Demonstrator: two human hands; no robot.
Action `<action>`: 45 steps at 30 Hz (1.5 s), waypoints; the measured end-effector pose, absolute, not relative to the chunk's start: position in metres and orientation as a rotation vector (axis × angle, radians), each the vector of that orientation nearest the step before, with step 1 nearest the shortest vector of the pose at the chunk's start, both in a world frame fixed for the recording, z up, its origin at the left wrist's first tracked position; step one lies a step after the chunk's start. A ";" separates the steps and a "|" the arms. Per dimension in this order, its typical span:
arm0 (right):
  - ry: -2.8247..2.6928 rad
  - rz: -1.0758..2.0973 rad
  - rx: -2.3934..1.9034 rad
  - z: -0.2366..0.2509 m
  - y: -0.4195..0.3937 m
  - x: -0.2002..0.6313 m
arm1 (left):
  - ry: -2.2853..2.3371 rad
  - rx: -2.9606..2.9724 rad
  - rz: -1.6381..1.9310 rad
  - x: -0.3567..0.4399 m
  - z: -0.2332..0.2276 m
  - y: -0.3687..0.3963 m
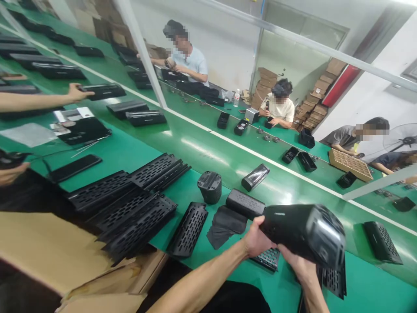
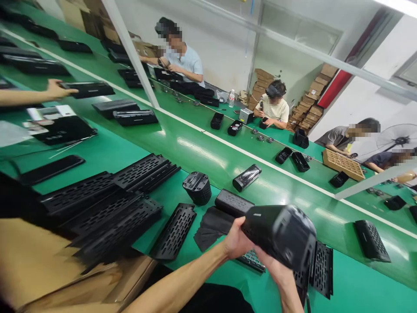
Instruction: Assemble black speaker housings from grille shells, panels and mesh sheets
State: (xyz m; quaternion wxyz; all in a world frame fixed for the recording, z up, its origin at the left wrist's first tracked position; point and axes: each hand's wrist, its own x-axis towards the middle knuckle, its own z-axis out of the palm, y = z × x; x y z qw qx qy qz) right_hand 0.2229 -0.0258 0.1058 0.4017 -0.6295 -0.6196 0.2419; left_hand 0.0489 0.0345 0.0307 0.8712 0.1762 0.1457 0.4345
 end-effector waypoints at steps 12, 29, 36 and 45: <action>-2.145 0.339 -1.597 0.119 -0.009 0.253 | 0.807 1.112 0.983 -0.002 0.059 0.041; -1.333 0.938 -1.566 0.071 -0.059 0.262 | 0.830 1.113 0.898 -0.025 0.054 0.034; -1.027 1.176 -1.624 0.051 -0.067 0.258 | 0.942 1.097 0.753 -0.024 0.038 0.035; -0.376 1.466 -1.537 0.031 -0.097 0.239 | 1.002 0.771 0.656 -0.019 0.005 0.018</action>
